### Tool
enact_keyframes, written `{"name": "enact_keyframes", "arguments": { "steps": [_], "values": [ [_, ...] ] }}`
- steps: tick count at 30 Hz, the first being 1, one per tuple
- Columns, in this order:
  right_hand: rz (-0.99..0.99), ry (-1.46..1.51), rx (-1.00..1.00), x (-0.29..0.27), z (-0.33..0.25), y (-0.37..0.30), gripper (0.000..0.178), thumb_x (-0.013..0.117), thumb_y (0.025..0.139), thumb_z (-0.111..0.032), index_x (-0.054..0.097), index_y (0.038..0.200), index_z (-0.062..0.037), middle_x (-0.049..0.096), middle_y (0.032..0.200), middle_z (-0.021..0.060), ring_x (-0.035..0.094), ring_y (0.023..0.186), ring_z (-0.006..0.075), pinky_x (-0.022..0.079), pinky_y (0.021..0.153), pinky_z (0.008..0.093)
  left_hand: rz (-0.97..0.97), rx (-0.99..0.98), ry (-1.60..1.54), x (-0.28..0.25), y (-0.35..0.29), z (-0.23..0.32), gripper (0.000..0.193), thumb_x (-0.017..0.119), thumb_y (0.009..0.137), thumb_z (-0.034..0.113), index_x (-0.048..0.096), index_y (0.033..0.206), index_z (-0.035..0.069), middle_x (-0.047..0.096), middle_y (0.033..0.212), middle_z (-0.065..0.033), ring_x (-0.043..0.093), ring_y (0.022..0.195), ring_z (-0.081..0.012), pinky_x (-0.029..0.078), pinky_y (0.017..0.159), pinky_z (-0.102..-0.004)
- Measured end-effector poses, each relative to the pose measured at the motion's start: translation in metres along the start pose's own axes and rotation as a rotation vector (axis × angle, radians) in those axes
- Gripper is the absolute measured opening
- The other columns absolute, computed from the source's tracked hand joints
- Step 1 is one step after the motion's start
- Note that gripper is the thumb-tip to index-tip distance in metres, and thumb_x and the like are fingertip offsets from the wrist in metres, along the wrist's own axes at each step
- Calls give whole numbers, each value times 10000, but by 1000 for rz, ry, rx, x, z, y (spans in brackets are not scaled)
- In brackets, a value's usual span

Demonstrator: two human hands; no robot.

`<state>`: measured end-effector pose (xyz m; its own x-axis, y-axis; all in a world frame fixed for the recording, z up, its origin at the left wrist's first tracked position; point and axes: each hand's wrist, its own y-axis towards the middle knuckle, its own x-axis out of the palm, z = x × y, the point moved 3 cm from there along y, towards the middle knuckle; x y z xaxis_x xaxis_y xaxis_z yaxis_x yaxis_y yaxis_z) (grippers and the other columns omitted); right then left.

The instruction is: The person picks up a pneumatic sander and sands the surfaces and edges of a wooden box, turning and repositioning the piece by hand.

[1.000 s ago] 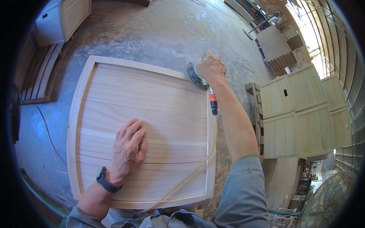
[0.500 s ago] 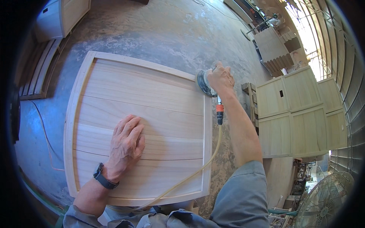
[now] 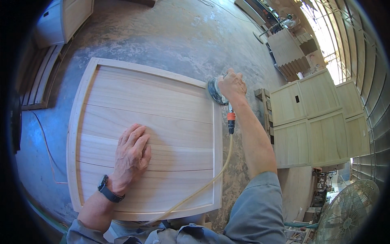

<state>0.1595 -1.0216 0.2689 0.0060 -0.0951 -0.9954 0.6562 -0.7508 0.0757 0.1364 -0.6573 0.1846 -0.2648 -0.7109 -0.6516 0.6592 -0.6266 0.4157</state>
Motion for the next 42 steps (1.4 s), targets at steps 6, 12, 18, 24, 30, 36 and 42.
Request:
{"name": "enact_keyframes", "arguments": {
  "steps": [6, 12, 18, 24, 30, 36, 42],
  "values": [
    [-16, 5, 19, -3, -2, 8, 486, 548, 916, -368, 570, 1300, -71, 538, 1303, 276, 559, 1217, 449, 438, 1034, 498, -3, 9, 20, 2, 0, -3, 291, 653, 822, 39, 628, 1109, -2, 569, 1287, -161, 478, 1302, -330, 381, 1093, -463],
    [-20, 14, -35, -2, -23, 11, 486, 531, 925, -373, 570, 1305, -72, 528, 1318, 280, 545, 1238, 449, 433, 1043, 495, -9, 10, 27, 2, 1, 2, 300, 655, 821, 39, 627, 1117, -5, 572, 1280, -163, 488, 1293, -332, 385, 1088, -458],
    [-29, 11, -12, -1, -17, 23, 476, 541, 916, -361, 576, 1294, -73, 529, 1319, 274, 553, 1225, 448, 432, 1039, 495, -15, -6, -13, 0, 2, 1, 304, 653, 821, 40, 622, 1120, -10, 567, 1284, -167, 481, 1297, -334, 385, 1089, -457],
    [30, 2, -43, -5, -13, -16, 413, 554, 910, -346, 609, 1228, -89, 564, 1245, 279, 581, 1170, 456, 451, 1010, 497, 22, 3, -21, -2, 3, 0, 282, 663, 805, 12, 636, 1083, -26, 594, 1260, -180, 514, 1266, -364, 423, 1060, -451],
    [66, 3, -147, -6, 3, -74, 368, 587, 883, -308, 619, 1175, -88, 583, 1175, 260, 604, 1082, 463, 481, 949, 505, 24, 14, -26, -1, 2, 2, 273, 654, 811, 20, 632, 1078, -27, 588, 1261, -183, 505, 1272, -368, 420, 1063, -456],
    [94, 43, -201, -9, 15, -122, 328, 604, 869, -282, 615, 1134, -90, 587, 1129, 225, 610, 1038, 412, 478, 925, 474, 26, 13, -43, -1, 1, 1, 275, 657, 805, 18, 630, 1075, -28, 581, 1263, -186, 499, 1274, -371, 418, 1062, -459],
    [48, 11, -132, -9, 21, -133, 330, 607, 864, -284, 617, 1139, -101, 591, 1148, 209, 602, 1063, 398, 479, 924, 466, 14, 10, -25, -2, -2, -1, 275, 653, 813, 37, 625, 1081, -17, 566, 1279, -182, 481, 1290, -361, 398, 1076, -464]
  ]
}}
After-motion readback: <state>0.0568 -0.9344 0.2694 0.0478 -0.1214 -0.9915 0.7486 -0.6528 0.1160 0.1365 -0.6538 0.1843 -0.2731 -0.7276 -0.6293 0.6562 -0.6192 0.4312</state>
